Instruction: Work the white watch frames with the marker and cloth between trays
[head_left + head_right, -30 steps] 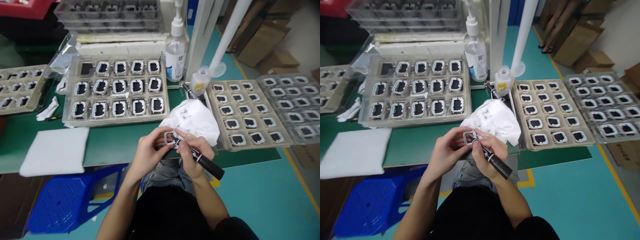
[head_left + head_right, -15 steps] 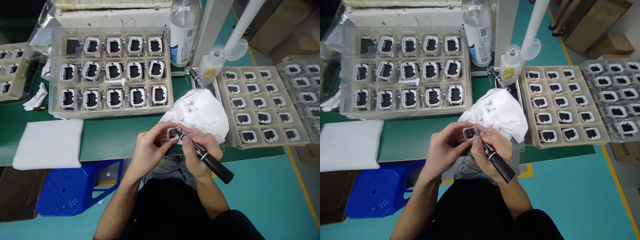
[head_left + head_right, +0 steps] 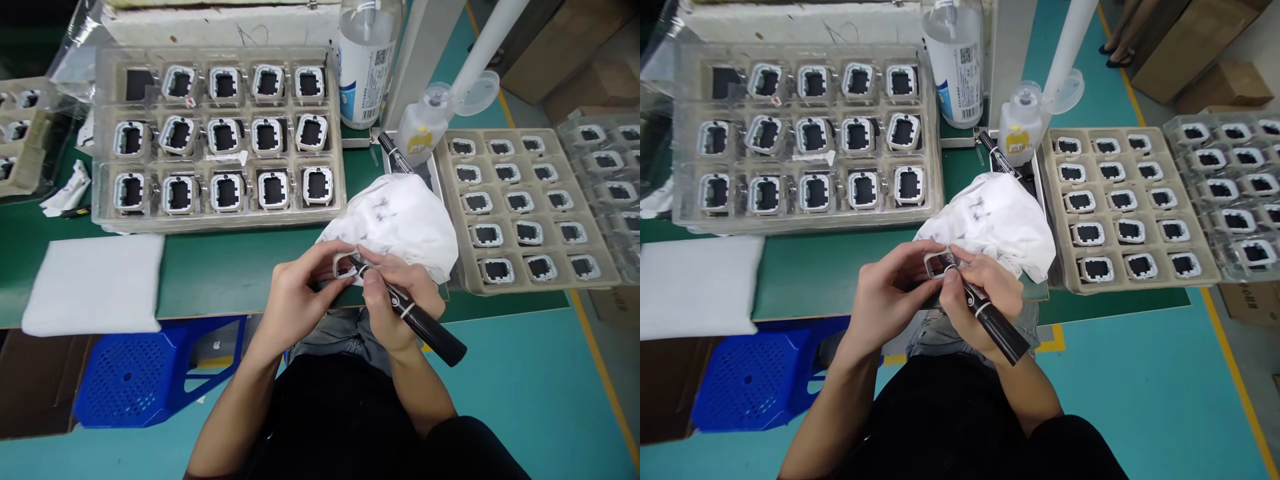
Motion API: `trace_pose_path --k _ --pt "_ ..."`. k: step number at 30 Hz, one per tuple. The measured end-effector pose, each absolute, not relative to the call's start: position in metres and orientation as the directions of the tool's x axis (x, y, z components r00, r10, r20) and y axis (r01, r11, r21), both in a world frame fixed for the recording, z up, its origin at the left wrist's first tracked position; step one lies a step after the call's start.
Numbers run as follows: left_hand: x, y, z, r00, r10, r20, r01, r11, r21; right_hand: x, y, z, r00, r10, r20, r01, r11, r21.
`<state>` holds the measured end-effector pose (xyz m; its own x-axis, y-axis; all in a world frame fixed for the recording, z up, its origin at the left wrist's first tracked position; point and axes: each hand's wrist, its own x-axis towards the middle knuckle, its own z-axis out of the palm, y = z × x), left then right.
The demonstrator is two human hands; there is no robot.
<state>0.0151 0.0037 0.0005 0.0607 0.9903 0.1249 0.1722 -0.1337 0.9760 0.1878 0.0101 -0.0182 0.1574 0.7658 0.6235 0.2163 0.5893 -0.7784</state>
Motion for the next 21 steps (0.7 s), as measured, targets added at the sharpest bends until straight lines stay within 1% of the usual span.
trace_pose_path --k 5,9,11,14,16,18,21 --pt "0.015 0.002 -0.002 0.058 0.991 0.122 0.199 -0.131 0.971 0.186 0.011 -0.016 0.155 0.769 0.620 0.227 0.583 -0.780" --pt "0.015 0.001 -0.002 0.052 0.987 0.150 0.220 -0.158 0.963 0.185 0.012 -0.011 0.149 0.742 0.654 0.256 0.610 -0.750" --pt "0.015 0.001 -0.002 0.050 0.983 0.179 0.246 -0.186 0.951 0.185 0.013 -0.008 0.110 0.705 0.701 0.323 0.642 -0.696" --pt "0.015 -0.001 -0.004 0.048 0.976 0.213 0.296 -0.218 0.930 0.185 0.014 -0.004 0.018 0.610 0.792 0.451 0.702 -0.551" --pt "0.014 -0.003 -0.006 0.048 0.974 0.221 0.322 -0.224 0.920 0.184 0.014 -0.003 -0.009 0.573 0.819 0.479 0.722 -0.500" --pt "0.014 -0.004 -0.007 0.042 0.973 0.225 0.332 -0.226 0.916 0.184 0.014 -0.004 0.002 0.586 0.811 0.462 0.719 -0.520" --pt "0.015 -0.004 -0.009 0.023 0.975 0.222 0.309 -0.218 0.926 0.185 0.015 -0.006 0.036 0.630 0.776 0.424 0.693 -0.583"
